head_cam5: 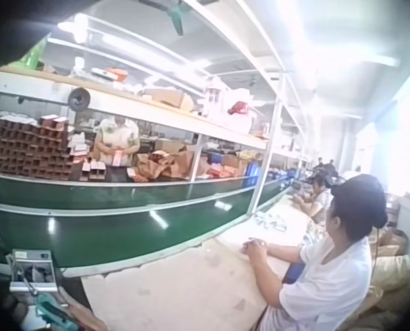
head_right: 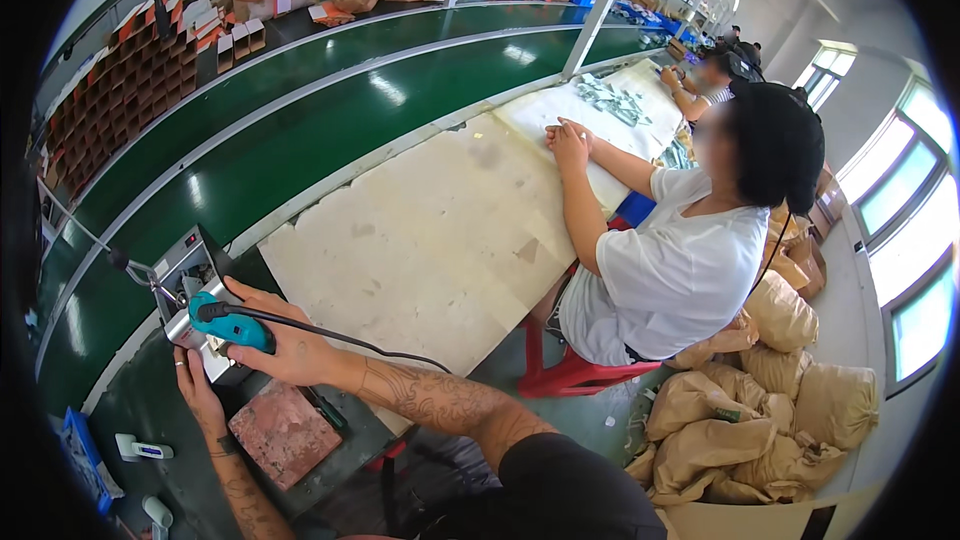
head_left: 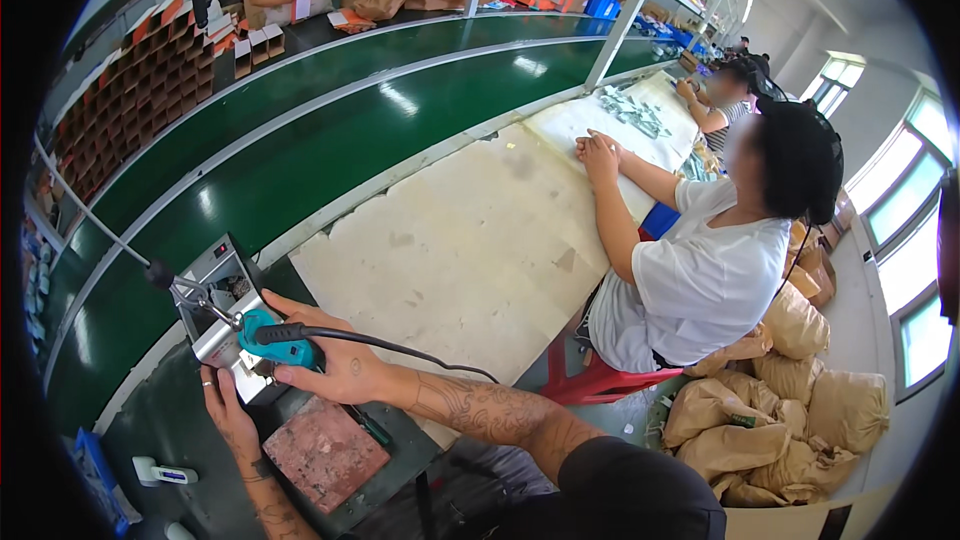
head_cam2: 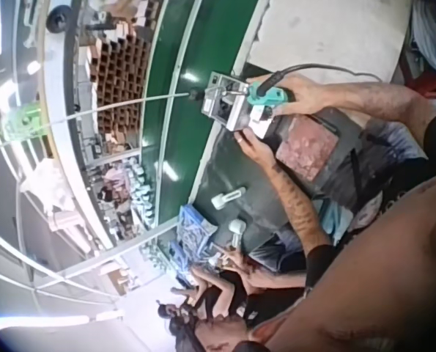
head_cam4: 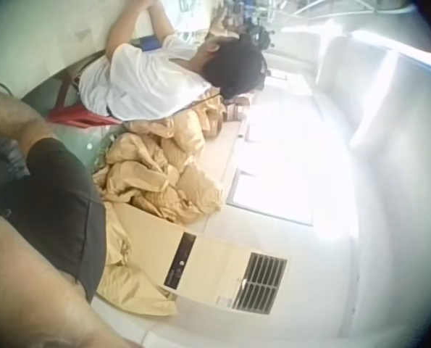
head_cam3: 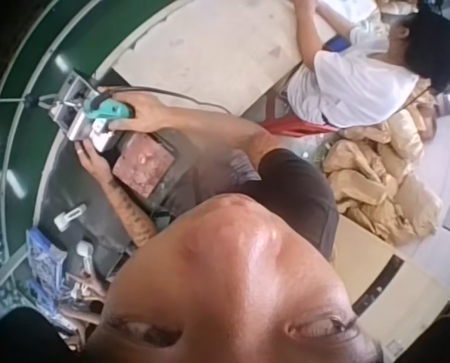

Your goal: Assembling white plastic handle-shaped components using a pneumatic fastening tool and an assembly jig on a factory production line.

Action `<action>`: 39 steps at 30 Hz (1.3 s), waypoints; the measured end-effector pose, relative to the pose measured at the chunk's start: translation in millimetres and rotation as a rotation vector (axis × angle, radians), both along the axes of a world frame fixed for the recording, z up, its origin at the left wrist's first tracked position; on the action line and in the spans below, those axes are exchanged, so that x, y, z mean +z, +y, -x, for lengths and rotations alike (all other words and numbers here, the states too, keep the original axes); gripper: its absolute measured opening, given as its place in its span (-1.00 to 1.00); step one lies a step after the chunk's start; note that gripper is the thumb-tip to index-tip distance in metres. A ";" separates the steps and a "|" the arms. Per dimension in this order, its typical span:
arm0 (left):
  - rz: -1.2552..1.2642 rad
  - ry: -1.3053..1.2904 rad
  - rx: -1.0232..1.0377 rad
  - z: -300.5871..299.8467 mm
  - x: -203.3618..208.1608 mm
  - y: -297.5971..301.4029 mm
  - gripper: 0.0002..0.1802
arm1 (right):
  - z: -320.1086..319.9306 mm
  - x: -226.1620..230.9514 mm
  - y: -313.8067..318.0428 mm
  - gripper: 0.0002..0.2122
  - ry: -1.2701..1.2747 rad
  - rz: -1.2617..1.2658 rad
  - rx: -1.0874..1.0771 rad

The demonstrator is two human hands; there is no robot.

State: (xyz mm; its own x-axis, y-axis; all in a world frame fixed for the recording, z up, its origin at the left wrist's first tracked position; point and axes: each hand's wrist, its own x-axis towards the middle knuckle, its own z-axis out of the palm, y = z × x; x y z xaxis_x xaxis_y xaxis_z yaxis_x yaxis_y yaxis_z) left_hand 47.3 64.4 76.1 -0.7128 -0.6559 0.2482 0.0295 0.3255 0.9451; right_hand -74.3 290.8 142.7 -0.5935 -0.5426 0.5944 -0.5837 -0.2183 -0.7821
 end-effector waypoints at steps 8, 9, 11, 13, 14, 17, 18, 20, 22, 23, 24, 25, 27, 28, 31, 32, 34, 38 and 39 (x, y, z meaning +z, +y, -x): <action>-0.019 -0.019 0.000 -2.2 -5.8 -2.9 -0.42 | -2.6 -4.6 -2.8 -0.53 -0.066 -0.014 0.040; -0.030 -0.022 -0.002 -2.9 -8.7 -3.7 -0.42 | -2.2 -8.1 -4.9 -0.52 -0.076 -0.025 0.042; -0.016 0.000 -0.017 0.5 5.3 1.5 -0.42 | -3.1 3.0 1.2 -0.52 -0.064 -0.004 0.034; -0.015 0.002 -0.040 2.8 11.4 3.7 -0.42 | -1.9 5.2 2.4 -0.51 -0.064 0.002 0.033; -0.019 0.001 -0.039 3.6 7.8 1.2 -0.42 | -0.4 2.2 0.7 -0.50 -0.059 -0.009 0.034; -0.023 0.000 -0.011 2.4 0.8 -3.4 -0.42 | -0.1 0.8 -2.0 -0.48 -0.028 -0.022 0.025; -0.020 0.002 -0.013 2.3 2.3 -3.7 -0.42 | 0.0 1.9 -2.5 -0.47 -0.004 -0.021 0.011; -0.021 0.000 -0.017 1.6 1.0 -3.0 -0.42 | 0.1 0.0 -1.9 -0.48 -0.002 -0.028 0.012; -0.012 -0.006 -0.013 1.1 -1.0 -3.5 -0.42 | -0.2 -0.4 -1.2 -0.48 0.002 -0.032 0.013; -0.013 -0.006 -0.012 0.8 -0.9 -3.0 -0.42 | -0.7 -0.4 -0.7 -0.48 -0.004 -0.028 0.014; -0.001 -0.010 -0.002 0.5 -0.5 -2.5 -0.42 | -1.0 -0.2 -0.4 -0.48 -0.009 -0.023 0.016; 0.011 -0.015 0.008 0.0 -0.3 -1.9 -0.41 | -1.3 -0.1 -0.1 -0.48 -0.010 -0.023 0.017; 0.010 -0.017 0.005 -1.1 0.8 -1.5 -0.41 | -1.7 -0.1 -0.1 -0.47 -0.005 -0.030 0.012; 0.009 -0.018 0.000 -0.8 1.3 -1.1 -0.42 | -1.6 0.0 0.1 -0.47 -0.004 -0.030 0.011; -0.004 -0.010 0.003 0.1 0.3 -1.0 -0.42 | -1.2 -0.6 -0.2 -0.46 -0.004 -0.025 0.009; -0.003 -0.010 0.003 0.0 0.4 -1.5 -0.42 | -1.0 -1.1 -0.4 -0.45 -0.004 -0.026 0.010; 0.007 -0.014 -0.008 0.2 0.5 -2.6 -0.42 | -0.6 -1.3 -0.8 -0.44 -0.004 -0.027 0.010; 0.015 -0.018 0.002 1.2 3.2 -0.2 -0.41 | -0.1 -1.5 -0.8 -0.43 -0.002 -0.038 0.010; 0.012 -0.019 0.000 1.1 2.4 -0.8 -0.41 | 0.0 -1.7 -0.8 -0.43 -0.004 -0.035 0.010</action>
